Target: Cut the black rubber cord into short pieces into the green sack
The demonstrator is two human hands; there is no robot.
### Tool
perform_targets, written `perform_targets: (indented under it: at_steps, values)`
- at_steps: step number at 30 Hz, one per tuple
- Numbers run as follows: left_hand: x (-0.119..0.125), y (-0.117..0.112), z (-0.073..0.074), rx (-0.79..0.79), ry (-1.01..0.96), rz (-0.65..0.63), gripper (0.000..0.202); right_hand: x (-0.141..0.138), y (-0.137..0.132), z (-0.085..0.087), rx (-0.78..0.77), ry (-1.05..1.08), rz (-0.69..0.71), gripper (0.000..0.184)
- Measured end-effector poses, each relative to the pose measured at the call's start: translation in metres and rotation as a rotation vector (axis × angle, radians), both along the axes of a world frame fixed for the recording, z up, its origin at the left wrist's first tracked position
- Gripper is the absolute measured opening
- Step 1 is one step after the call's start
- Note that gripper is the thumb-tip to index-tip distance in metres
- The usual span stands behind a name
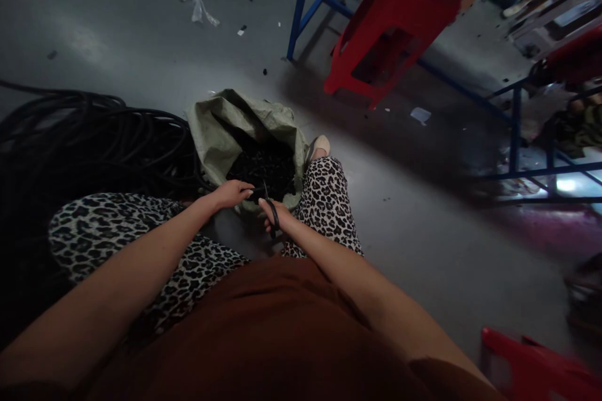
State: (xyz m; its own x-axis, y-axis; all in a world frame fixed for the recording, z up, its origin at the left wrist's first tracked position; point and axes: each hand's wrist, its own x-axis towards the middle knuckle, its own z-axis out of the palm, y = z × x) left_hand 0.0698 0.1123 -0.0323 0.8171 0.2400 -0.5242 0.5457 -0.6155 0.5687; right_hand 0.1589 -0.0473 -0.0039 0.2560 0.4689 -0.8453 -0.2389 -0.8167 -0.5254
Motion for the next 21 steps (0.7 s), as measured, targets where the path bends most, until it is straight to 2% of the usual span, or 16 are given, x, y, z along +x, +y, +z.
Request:
perform_targets:
  at_steps: [9, 13, 21]
  values:
    - [-0.005, 0.009, 0.002, 0.151, 0.061, -0.069, 0.036, 0.004, -0.002, -0.003, -0.003, -0.103, -0.023, 0.033]
    - [-0.006, 0.011, 0.004, 0.165, 0.137, -0.123, 0.035, 0.004, -0.004, -0.006, -0.030, -0.106, -0.046, 0.032]
    - [-0.006, 0.008, 0.001, 0.181, 0.189, -0.143, 0.034, 0.001, -0.007, -0.015, -0.088, -0.091, -0.012, 0.029]
